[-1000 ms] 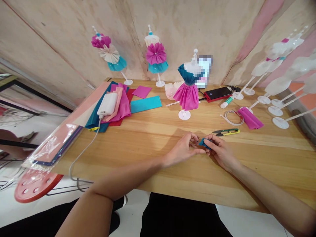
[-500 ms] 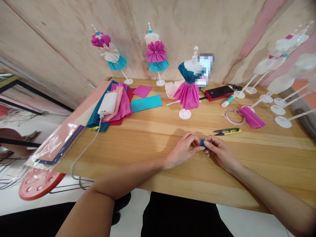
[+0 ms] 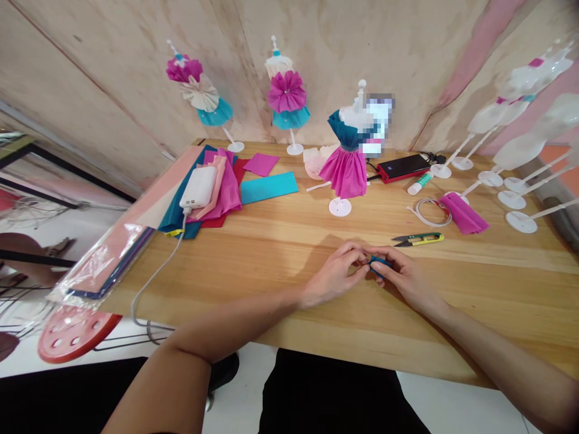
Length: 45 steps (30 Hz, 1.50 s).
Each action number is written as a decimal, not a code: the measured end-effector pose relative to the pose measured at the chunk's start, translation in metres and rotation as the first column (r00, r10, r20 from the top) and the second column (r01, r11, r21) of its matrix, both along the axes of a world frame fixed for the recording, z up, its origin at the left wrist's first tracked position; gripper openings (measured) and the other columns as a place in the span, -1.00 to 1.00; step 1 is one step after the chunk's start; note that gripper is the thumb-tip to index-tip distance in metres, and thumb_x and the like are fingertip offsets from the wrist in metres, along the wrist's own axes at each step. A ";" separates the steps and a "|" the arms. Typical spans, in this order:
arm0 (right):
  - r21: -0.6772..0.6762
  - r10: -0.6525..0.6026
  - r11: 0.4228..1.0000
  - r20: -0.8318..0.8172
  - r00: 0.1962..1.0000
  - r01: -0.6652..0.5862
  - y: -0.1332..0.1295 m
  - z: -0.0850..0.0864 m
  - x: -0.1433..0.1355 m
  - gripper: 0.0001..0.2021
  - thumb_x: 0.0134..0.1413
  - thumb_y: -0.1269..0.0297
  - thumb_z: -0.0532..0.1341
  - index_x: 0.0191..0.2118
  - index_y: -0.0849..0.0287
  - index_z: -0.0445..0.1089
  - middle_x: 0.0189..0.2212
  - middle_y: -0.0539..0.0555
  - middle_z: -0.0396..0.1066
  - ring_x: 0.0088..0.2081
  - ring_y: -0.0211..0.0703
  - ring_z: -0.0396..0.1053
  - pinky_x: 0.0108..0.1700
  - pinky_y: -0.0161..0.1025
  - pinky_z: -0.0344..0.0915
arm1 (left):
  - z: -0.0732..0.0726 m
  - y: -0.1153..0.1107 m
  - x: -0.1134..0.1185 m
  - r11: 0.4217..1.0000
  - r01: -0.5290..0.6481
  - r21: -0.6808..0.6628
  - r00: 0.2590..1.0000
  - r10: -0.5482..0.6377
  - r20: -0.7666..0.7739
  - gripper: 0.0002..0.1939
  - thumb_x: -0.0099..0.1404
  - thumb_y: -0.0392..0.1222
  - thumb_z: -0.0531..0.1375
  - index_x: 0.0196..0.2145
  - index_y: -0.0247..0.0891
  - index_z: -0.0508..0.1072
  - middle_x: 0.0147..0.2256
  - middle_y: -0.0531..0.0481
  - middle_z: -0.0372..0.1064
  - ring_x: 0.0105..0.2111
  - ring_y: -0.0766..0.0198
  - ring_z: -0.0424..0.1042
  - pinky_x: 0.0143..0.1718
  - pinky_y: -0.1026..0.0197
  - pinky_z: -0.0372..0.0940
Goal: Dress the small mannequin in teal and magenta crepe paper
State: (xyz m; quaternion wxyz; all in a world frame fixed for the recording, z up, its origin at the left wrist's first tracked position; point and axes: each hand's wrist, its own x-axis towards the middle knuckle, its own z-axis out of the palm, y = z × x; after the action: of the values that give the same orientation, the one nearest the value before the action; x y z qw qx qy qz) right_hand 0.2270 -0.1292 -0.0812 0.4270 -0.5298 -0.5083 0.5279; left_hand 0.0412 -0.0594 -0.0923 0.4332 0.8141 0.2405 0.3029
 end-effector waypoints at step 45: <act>-0.040 -0.025 0.999 0.031 0.999 0.027 0.002 0.003 -0.005 -0.75 0.20 0.05 0.18 -0.22 0.15 0.32 -0.44 -0.02 0.35 -0.51 -0.33 0.28 -0.47 -0.33 0.27 | 0.007 0.006 -0.001 0.993 0.011 -0.121 1.000 -0.010 0.004 -0.90 0.30 -0.21 0.13 -0.37 -0.28 0.36 -0.21 -0.07 0.35 -0.17 0.27 0.37 -0.07 0.17 0.29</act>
State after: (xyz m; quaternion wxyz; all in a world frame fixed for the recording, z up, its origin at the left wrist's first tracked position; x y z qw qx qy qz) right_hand 0.2217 -0.1274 -0.0786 0.4152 -0.5528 -0.4971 0.5243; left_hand 0.0404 -0.0533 -0.0856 0.4838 0.7870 0.2534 0.2869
